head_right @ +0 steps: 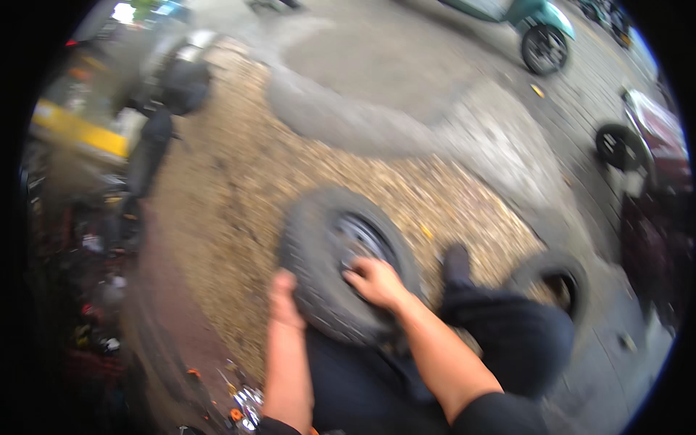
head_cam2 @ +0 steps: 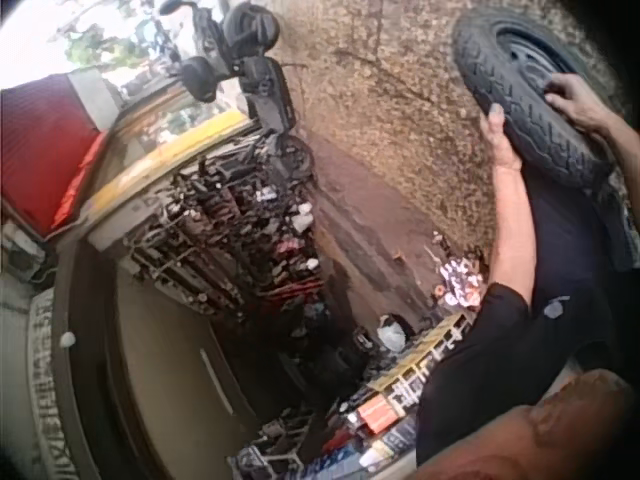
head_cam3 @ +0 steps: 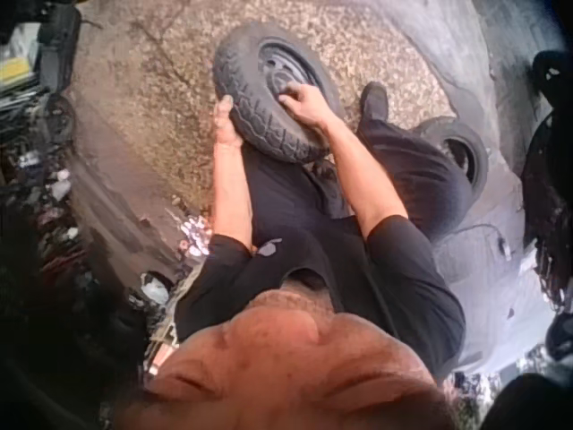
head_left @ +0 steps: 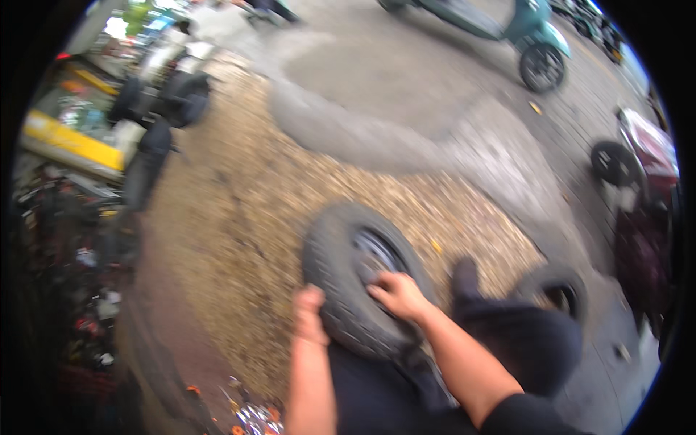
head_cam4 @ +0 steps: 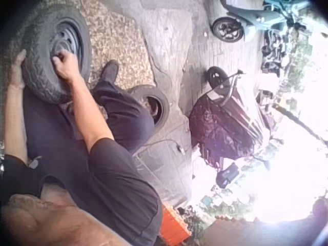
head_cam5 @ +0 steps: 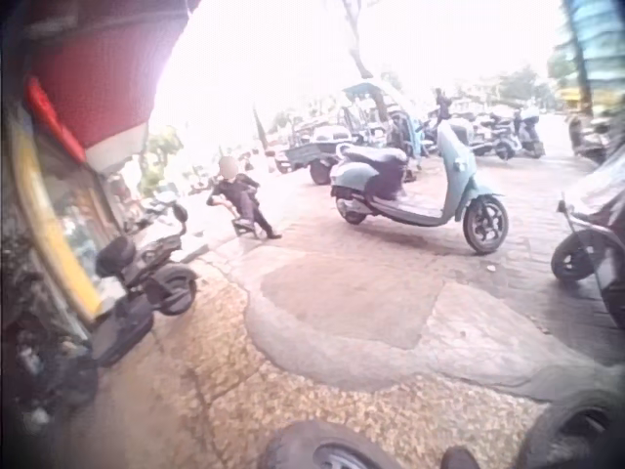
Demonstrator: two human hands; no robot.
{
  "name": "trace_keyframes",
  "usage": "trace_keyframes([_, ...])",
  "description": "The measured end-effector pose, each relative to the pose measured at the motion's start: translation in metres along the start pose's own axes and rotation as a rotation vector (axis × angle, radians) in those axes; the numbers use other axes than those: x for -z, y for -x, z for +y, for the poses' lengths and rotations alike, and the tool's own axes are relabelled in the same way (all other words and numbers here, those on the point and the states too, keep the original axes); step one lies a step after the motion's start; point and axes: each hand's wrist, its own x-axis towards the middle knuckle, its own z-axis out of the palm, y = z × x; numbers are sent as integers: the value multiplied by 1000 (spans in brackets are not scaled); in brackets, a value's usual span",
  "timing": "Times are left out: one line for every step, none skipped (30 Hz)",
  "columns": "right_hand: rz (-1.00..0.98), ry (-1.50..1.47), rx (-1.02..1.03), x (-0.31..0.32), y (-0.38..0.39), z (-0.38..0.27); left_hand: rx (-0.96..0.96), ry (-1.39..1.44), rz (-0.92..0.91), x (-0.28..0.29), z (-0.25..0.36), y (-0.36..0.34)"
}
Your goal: The person installs a new tire onto a scooter wheel rim by hand. They first place the tire onto the rim, then work the inner tube into place, and finally seat the tire bead around the rim.
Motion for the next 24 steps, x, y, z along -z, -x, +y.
trace_keyframes([41,6,0,-1,-6,-1,-111,-85,16,-5,-2,8])
trace_keyframes([136,62,80,-4,-14,-1,-68,-95,-24,-11,0,4])
trace_keyframes([166,110,170,-3,-18,-1,-59,-101,-55,-17,2,6])
trace_keyframes([141,269,77,-3,-23,2,-117,-34,-235,-22,2,10])
trace_keyframes([134,276,128,-1,-28,4,-126,29,-307,-28,1,12])
trace_keyframes([123,281,239,-2,-36,6,-63,-11,-312,-29,5,10])
trace_keyframes([112,248,267,-1,-39,9,-87,-47,-298,-34,5,14])
trace_keyframes([83,241,241,-1,-42,11,-80,-78,-256,-37,7,15])
trace_keyframes([76,246,220,1,-44,14,-112,-44,-292,-40,6,18])
trace_keyframes([90,252,230,2,-43,17,-113,-65,-294,-43,8,18])
trace_keyframes([87,216,219,2,-44,19,-99,-81,-298,-44,8,20])
trace_keyframes([92,206,232,3,-42,22,-75,-89,-289,-46,8,23])
trace_keyframes([96,163,180,3,-42,24,-72,-90,-290,-48,8,25])
trace_keyframes([111,128,150,3,-41,26,-59,-100,-310,-50,8,27])
trace_keyframes([131,111,153,2,-41,27,-60,-104,-329,-51,9,30])
trace_keyframes([137,149,105,2,-42,28,-47,-110,-326,-54,12,29])
trace_keyframes([145,209,74,2,-41,28,-88,-96,-346,-55,11,33])
trace_keyframes([156,268,43,2,-44,29,-103,-115,-326,-58,11,36])
trace_keyframes([149,319,9,1,-46,29,-59,-133,-348,-58,12,39])
trace_keyframes([147,360,-49,2,-50,29,-12,-150,-368,-58,13,42])
trace_keyframes([163,340,-17,3,-53,28,-41,-161,-368,-60,13,45])
trace_keyframes([126,386,-75,4,-56,29,-68,-172,-365,-63,12,48])
trace_keyframes([116,335,-80,5,-60,28,-74,-188,-347,-64,12,52])
trace_keyframes([88,321,-112,7,-62,29,-90,-202,-367,-65,12,56])
